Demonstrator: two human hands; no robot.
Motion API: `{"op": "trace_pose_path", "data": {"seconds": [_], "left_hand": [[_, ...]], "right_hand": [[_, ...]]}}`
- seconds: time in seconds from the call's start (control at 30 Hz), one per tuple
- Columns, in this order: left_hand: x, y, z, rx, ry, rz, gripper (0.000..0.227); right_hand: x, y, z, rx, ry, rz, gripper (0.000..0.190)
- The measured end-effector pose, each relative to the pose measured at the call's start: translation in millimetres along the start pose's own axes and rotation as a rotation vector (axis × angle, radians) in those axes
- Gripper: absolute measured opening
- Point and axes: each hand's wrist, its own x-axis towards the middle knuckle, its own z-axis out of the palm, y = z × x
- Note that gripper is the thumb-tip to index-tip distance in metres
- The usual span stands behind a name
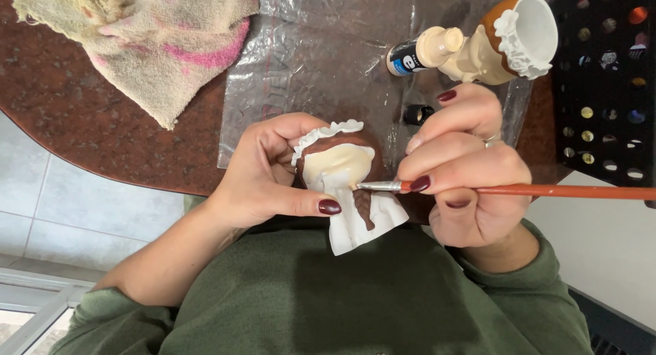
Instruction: Painting the face and hair of a small ceramic figurine with a fine brush.
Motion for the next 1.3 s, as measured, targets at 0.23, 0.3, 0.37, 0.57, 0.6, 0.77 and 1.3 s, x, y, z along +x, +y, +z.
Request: {"op": "trace_pose_path", "data": {"seconds": [0.23,0.3,0.37,0.57,0.6,0.77,1.3], "left_hand": [[0.2,-0.6,-0.2,-0.001,-0.002,0.002,0.058],[-0.3,-0.5,-0.1,-0.003,0.000,0.003,0.058],[0.0,-0.2,0.0,-0.005,-0.001,0.001,0.058],[-0.5,-1.0,-0.6,-0.007,0.001,-0.006,0.059],[-0.8,-1.6,-1.1,-0.012,0.002,-0.006,0.059],[0.2,0.1,-0.4,-0.024,-0.003,-0.005,0.058],[-1.6,-0.9,-1.7,-0.036,-0.003,-0.009,0.058]], "right_hand": [[0.4,-0.4,-0.8,-0.005,0.077,0.003,0.026],[1.1,-1.0,-0.1,0.004,0.055,-0.005,0.027],[0.9,-0.9,0.1,0.012,0.035,-0.010,0.028],[-0.1,0.6,-0.5,0.010,0.008,0.010,0.030],[0.0,1.3,-0.7,0.011,0.017,0.007,0.031],[0.6,3.1,-2.0,0.007,0.036,-0.005,0.033],[1.5,3.1,-2.6,-0.034,0.064,0.003,0.031]]}}
